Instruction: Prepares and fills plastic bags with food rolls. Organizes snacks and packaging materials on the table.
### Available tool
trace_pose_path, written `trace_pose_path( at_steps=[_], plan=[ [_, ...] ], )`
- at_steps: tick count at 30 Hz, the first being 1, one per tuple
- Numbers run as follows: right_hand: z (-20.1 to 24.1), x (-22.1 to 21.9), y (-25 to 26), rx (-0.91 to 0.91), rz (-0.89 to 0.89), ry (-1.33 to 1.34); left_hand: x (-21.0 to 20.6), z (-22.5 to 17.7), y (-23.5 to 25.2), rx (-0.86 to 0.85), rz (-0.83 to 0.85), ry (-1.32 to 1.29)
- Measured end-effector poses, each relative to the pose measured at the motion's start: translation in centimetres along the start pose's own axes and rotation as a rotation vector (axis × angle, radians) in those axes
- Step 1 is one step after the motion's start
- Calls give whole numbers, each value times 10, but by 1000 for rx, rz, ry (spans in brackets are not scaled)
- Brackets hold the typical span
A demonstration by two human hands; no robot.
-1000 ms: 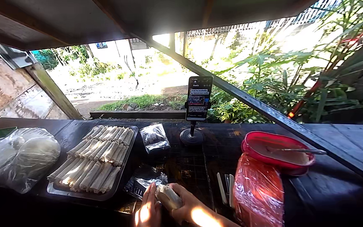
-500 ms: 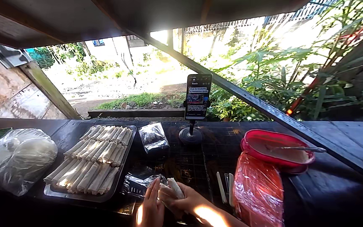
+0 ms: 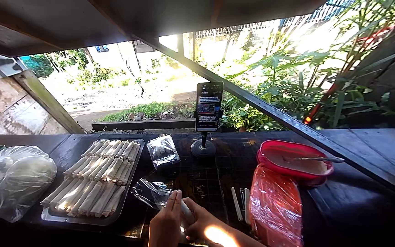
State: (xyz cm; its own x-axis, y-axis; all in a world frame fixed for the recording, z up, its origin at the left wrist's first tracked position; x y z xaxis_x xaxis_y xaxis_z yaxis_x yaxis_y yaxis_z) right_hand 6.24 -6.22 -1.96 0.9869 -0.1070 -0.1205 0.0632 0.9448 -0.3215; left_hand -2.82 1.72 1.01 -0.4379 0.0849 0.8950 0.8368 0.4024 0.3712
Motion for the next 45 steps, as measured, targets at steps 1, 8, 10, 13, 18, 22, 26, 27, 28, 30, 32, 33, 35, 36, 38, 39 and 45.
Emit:
trace_pose_path(
  at_steps=[1, 8, 10, 13, 18, 22, 26, 27, 28, 30, 32, 33, 35, 36, 38, 39, 45],
  plan=[
    [0, 0, 0, -8, 7, 2, -1, -1, 0, -51, -32, 60],
    [-7, 4, -1, -68, 4, 229, -6, -6, -10, -297, -124, 221],
    [-9, 5, -1, -64, -21, 308, -5, -3, -15, -335, -131, 216],
    [-10, 7, -1, -83, -56, 466, -4, 5, -26, -309, -140, 148],
    [-13, 5, 1, -123, -15, 624, -13, 15, -45, -158, -133, -6],
    [-18, 4, 9, -117, 13, 690, -20, 10, -50, -67, -88, -137],
    [-9, 4, 1, -167, -87, 818, -23, 12, -50, -17, -59, -185],
    [-9, 5, 0, -172, -144, 815, -23, 12, -49, -17, -50, -206],
    [-10, 6, -1, -159, -180, 804, -24, 12, -48, -19, -34, -227],
    [-13, 6, -1, -114, -214, 763, -26, 11, -46, 0, 26, -278],
    [-14, 6, -1, -102, -234, 742, -27, 9, -44, 36, 75, -297],
    [-14, 5, -1, -100, -244, 739, -27, 7, -43, 53, 97, -280],
    [-15, 3, 0, -85, -280, 759, -26, 4, -40, 85, 148, -237],
    [-15, 1, 0, -70, -306, 770, -25, 3, -39, 96, 165, -223],
    [-16, -2, -1, -10, -313, 775, -24, 2, -36, 98, 171, -204],
    [-17, -3, 0, 32, -286, 760, -23, 2, -35, 89, 166, -194],
    [-15, -2, 2, 121, -156, 720, -23, 3, -29, -40, 70, -168]
  ],
)
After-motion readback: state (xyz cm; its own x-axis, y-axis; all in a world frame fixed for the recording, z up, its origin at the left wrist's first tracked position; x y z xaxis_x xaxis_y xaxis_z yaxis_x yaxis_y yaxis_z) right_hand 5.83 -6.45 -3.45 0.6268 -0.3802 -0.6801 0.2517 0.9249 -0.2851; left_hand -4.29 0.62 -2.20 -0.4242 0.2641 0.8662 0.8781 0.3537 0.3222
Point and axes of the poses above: each hand's wrist, its own y-axis towards the middle knuckle, its own x-axis out of the back of the hand, z = x × y, the point moved 4 cm from there along y, towards the middle knuckle, and after that the axes turned 9 degrees about z, right-handed, at the moved point
